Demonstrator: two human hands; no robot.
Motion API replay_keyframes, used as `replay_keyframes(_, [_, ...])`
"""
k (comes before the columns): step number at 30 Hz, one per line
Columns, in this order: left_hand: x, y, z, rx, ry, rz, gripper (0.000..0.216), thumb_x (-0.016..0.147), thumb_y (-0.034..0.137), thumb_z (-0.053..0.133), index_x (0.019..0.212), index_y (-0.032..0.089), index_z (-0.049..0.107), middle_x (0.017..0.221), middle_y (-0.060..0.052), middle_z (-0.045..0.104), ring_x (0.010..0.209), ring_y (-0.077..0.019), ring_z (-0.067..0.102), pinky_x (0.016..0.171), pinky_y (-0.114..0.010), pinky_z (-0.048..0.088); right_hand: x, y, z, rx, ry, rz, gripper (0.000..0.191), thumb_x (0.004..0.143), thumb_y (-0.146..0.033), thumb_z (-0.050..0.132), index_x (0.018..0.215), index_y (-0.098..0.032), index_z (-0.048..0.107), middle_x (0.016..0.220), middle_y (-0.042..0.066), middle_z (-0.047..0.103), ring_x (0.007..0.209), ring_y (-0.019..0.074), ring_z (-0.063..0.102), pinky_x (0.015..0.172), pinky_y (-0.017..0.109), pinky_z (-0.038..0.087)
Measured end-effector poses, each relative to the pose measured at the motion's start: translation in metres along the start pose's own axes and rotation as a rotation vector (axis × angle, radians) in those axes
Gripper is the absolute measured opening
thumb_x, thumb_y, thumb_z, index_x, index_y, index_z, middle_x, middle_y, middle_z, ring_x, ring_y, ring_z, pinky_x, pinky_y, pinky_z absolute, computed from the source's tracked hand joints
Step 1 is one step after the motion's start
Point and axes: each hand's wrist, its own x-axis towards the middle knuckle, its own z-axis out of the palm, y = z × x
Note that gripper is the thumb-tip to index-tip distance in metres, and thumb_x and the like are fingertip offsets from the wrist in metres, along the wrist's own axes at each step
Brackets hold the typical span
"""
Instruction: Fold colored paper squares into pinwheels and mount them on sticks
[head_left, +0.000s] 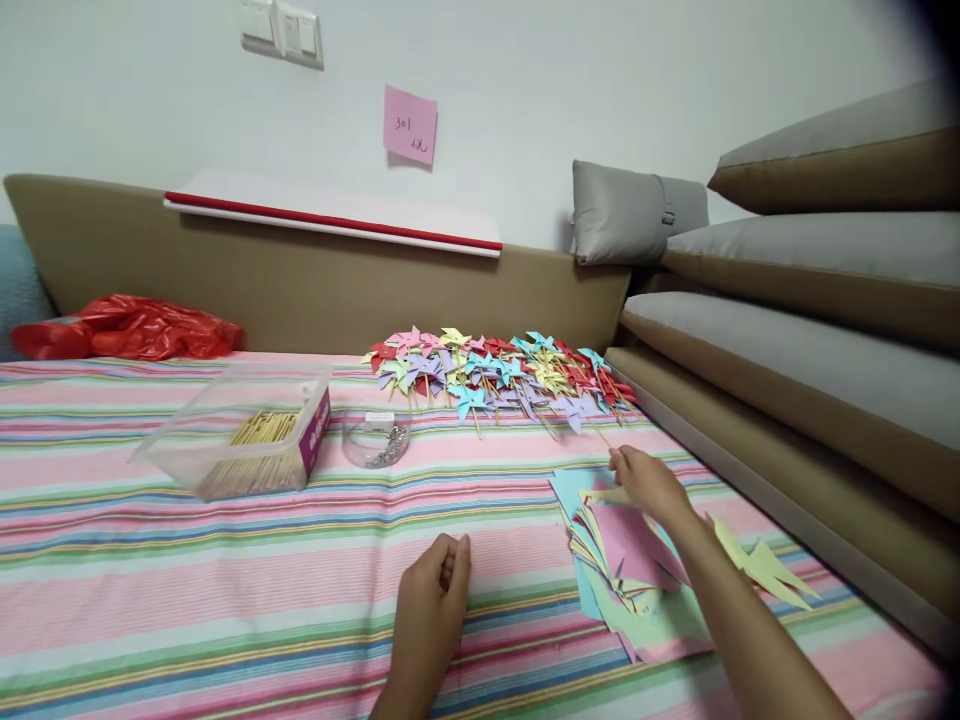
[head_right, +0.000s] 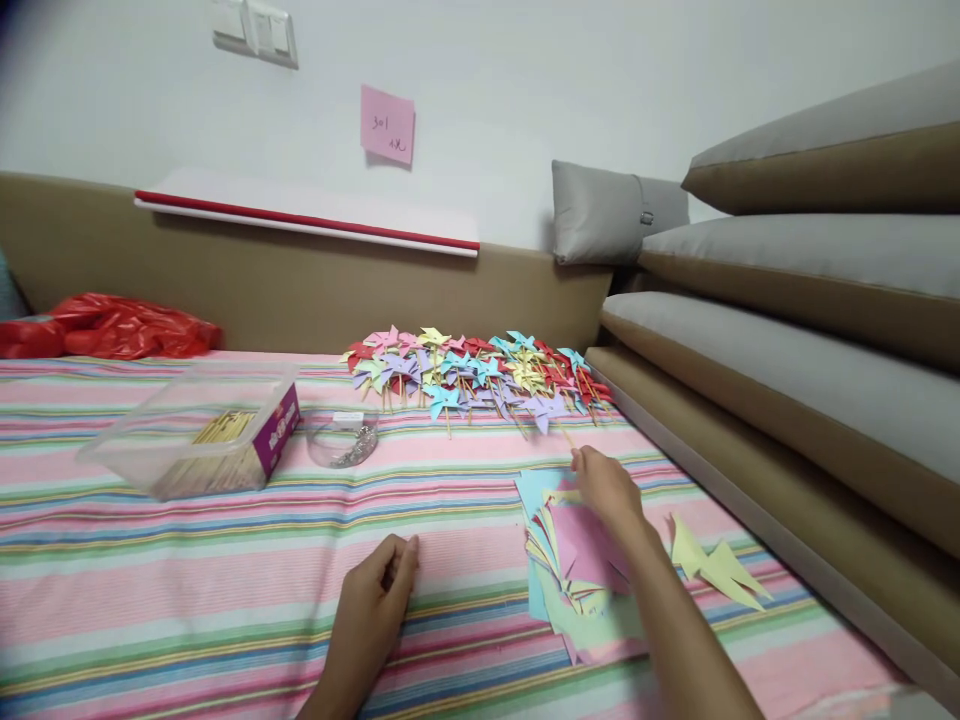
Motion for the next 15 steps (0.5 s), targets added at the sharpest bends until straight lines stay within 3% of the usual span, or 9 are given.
replay_keyframes(4, [0.000,0.000,-0.002,-0.006,-0.004,0.011,0.042,0.098,0.046,0.046,0.065,0.023,0.037,0.058,0.006,0.029,0.054,-0.0137,0.031,0.056,-0.028,0.022,0.043,0.026,0.001,-0.094,-0.092,0.061,0.028,0.098,-0.038,0.060,0.116,-0.017,0.064,0.114,0.007,0.067,0.095,0.0190,0.067,0.084,0.039,0.057])
replay_keyframes(8, [-0.001,-0.002,-0.002,-0.002,-0.012,0.008,0.043,0.099,0.048,0.044,0.065,0.023,0.036,0.057,0.006,0.028,0.054,-0.0139,0.031,0.056,-0.028,0.022,0.059,0.037,0.024,-0.126,-0.155,0.078,0.030,0.098,-0.036,0.061,0.121,-0.017,0.063,0.119,0.008,0.067,0.099,0.0206,0.067,0.085,0.041,0.058])
replay_keyframes(15, [-0.002,-0.001,-0.001,-0.016,-0.011,0.002,0.043,0.099,0.047,0.045,0.065,0.023,0.033,0.058,0.006,0.027,0.055,-0.0139,0.031,0.056,-0.028,0.022,0.080,0.041,0.051,-0.126,-0.142,0.052,0.031,0.098,-0.036,0.061,0.123,-0.017,0.062,0.122,0.009,0.066,0.102,0.0216,0.067,0.088,0.043,0.058])
